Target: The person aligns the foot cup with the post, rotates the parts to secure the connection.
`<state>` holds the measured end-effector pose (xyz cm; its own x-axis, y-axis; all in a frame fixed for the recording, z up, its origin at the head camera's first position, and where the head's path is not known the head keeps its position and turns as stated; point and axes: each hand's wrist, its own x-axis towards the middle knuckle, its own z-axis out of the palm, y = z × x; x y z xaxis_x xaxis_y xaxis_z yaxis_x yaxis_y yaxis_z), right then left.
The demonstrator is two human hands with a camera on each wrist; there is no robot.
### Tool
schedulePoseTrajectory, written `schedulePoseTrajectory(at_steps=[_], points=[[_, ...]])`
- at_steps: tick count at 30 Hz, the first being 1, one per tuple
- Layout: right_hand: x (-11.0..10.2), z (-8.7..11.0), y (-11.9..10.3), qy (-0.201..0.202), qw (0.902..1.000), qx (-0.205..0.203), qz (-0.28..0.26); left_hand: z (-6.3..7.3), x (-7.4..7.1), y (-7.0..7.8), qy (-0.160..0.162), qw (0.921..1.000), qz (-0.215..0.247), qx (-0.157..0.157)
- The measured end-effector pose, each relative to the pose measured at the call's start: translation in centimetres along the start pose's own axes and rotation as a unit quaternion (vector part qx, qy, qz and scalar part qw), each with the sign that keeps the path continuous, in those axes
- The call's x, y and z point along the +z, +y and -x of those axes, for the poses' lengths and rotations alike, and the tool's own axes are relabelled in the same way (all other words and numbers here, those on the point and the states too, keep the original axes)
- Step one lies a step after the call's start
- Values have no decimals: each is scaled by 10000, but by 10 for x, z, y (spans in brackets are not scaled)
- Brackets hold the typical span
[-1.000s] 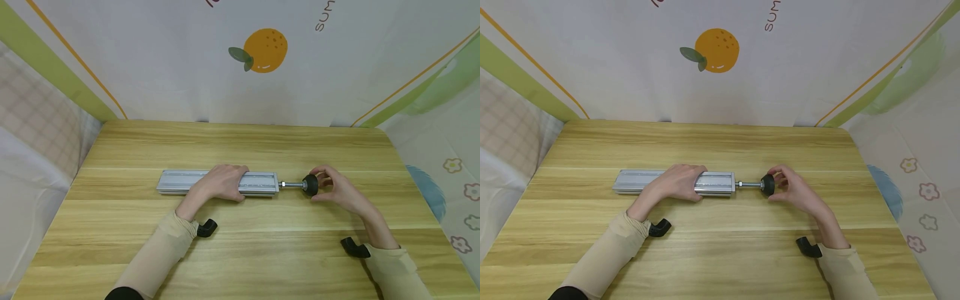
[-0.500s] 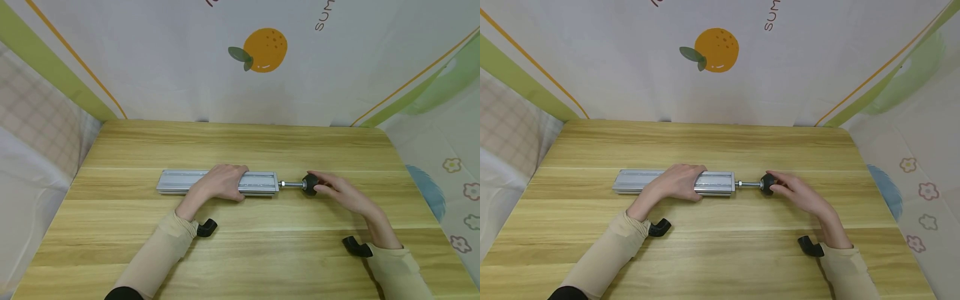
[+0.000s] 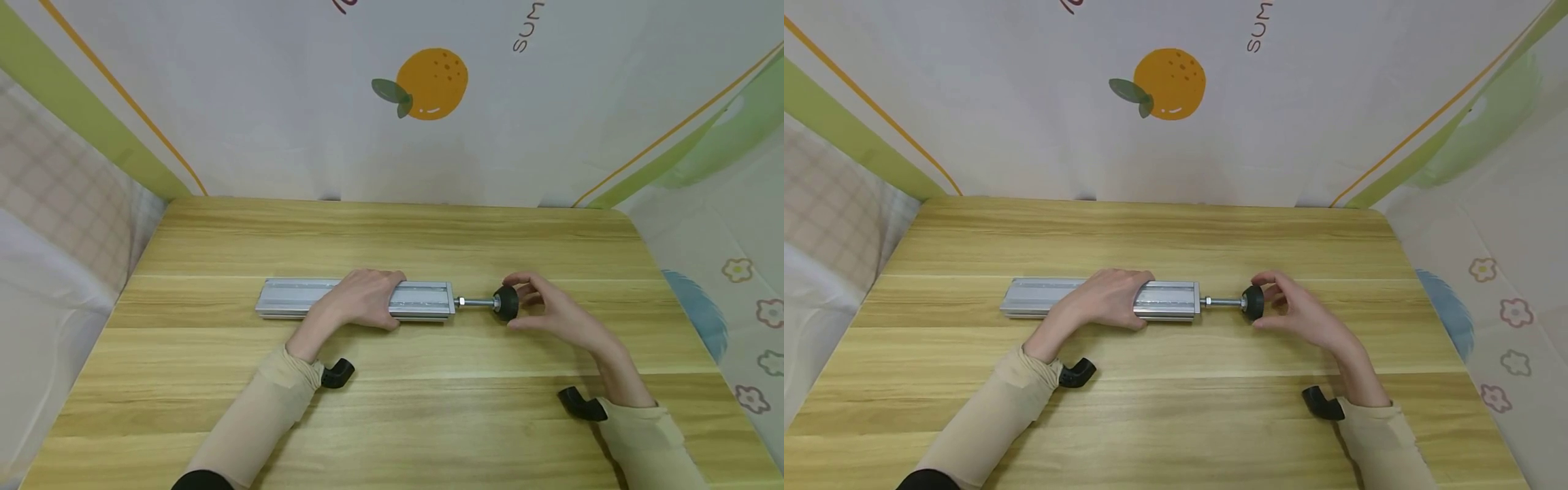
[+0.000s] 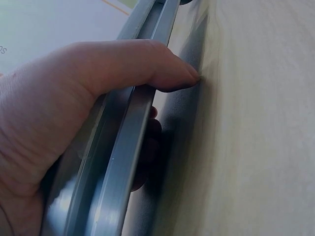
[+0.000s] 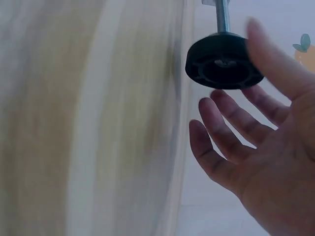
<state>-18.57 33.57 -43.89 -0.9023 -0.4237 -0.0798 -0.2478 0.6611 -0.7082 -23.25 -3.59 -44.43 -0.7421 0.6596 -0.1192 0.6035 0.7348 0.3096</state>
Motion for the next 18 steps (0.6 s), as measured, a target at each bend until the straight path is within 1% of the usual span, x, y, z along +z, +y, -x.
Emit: schedulePoseTrajectory(at_steps=[6,11,14,18], points=[[5,-4,-3,201,9998,-19,50,0,0,0,-23,10000,14,-27],[6,-2,-3,299,9993,-168,169,0,1,0,8,10000,17,-2],[4,0,-1,194,9993,-188,251,0,1,0,13,10000,25,4],[2,1,1,-95,9993,-20,350,0,1,0,-4,10000,16,5]])
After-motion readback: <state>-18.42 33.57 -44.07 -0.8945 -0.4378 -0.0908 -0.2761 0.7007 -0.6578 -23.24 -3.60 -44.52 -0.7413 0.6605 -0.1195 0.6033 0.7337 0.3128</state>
